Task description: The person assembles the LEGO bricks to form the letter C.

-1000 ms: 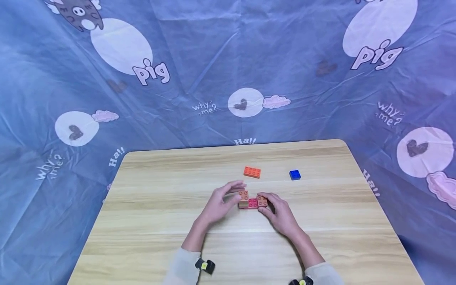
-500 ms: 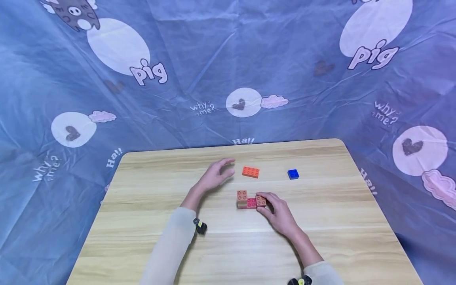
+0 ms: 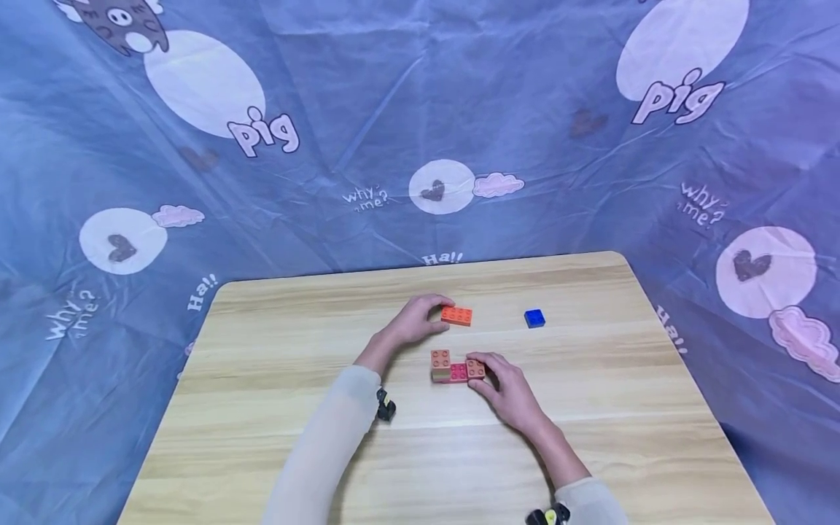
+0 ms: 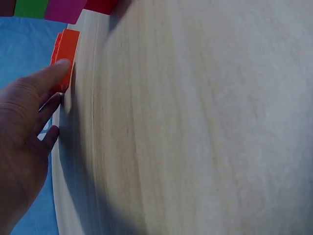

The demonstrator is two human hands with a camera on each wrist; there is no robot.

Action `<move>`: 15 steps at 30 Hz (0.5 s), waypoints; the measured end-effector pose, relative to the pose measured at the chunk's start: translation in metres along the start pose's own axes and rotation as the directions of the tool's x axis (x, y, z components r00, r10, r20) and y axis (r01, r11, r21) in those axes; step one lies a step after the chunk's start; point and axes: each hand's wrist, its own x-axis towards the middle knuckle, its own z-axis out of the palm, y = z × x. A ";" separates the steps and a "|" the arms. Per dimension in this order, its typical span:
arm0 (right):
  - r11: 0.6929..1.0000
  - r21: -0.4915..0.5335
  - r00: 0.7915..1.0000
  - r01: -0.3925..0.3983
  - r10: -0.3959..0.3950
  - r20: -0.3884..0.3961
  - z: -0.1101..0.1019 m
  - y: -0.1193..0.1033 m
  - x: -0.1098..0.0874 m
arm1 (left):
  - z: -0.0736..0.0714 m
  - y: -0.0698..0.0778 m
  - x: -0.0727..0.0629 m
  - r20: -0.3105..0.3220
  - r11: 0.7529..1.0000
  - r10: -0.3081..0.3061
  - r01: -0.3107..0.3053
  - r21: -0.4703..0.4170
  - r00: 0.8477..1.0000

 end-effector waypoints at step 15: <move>1.000 -0.006 1.000 -0.014 0.014 0.007 0.001 -0.001 0.000 | -0.025 0.027 -0.043 -0.192 0.995 -0.024 0.005 -0.098 0.981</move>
